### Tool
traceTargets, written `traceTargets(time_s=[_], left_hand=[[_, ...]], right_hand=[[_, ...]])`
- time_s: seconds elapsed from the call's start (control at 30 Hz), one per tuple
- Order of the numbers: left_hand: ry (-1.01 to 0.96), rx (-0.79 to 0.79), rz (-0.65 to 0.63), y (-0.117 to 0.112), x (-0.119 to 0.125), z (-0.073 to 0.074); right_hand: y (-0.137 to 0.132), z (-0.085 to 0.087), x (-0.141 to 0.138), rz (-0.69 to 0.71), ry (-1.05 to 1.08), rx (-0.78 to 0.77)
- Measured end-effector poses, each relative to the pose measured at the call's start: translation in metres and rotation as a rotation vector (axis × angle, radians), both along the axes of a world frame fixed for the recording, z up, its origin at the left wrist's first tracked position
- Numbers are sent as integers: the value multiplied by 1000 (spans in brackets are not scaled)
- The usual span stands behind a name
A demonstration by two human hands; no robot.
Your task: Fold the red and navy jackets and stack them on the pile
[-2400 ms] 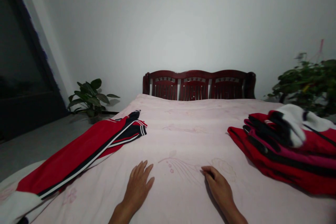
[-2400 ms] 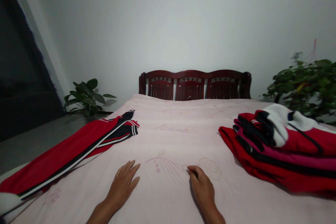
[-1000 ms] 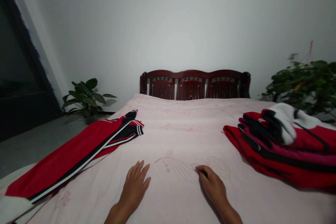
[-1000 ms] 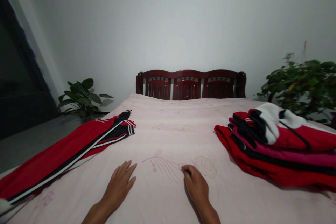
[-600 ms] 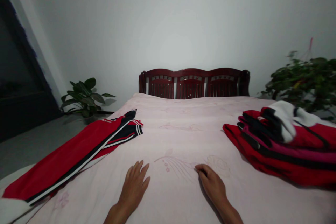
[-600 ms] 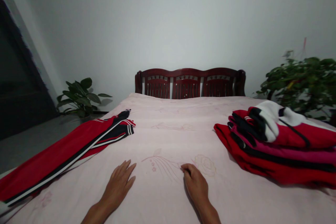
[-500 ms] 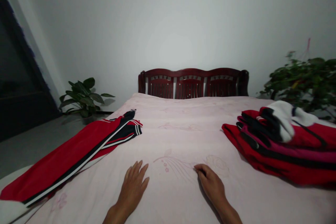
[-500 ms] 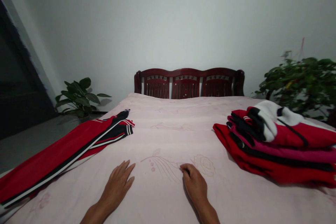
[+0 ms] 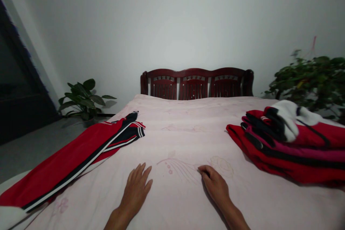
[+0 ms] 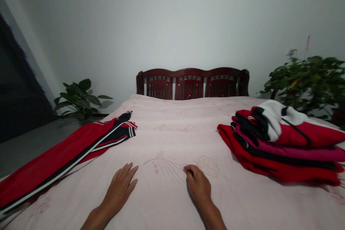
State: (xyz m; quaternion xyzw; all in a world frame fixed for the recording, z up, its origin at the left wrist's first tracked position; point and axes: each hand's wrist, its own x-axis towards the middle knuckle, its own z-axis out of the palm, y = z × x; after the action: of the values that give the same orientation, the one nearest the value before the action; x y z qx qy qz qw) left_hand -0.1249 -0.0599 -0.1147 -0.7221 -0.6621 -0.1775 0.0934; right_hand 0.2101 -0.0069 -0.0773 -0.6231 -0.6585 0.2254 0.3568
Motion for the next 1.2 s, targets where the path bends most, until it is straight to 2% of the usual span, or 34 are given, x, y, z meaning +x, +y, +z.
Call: traceTargets(time_s=[0.2, 0.73, 0.87, 0.97, 1.07, 1.13, 1.2], left_hand=[[10, -40, 18, 0, 2, 5], [-7, -9, 3, 0, -2, 0], [-70, -20, -20, 0, -2, 0], [-182, -8, -10, 3, -5, 6], [-314, 150, 131, 6, -23, 25], [-362, 295, 316, 6, -47, 44], [-356, 368, 552, 3, -81, 63]], right_hand=[[0, 0, -1, 2, 1, 10], [3, -6, 0, 4, 7, 31], [3, -5, 1, -5, 1, 19], [4, -5, 1, -5, 7, 8], [4, -5, 2, -8, 7, 0], [4, -5, 2, -5, 5, -9], [4, -5, 2, 8, 9, -12]])
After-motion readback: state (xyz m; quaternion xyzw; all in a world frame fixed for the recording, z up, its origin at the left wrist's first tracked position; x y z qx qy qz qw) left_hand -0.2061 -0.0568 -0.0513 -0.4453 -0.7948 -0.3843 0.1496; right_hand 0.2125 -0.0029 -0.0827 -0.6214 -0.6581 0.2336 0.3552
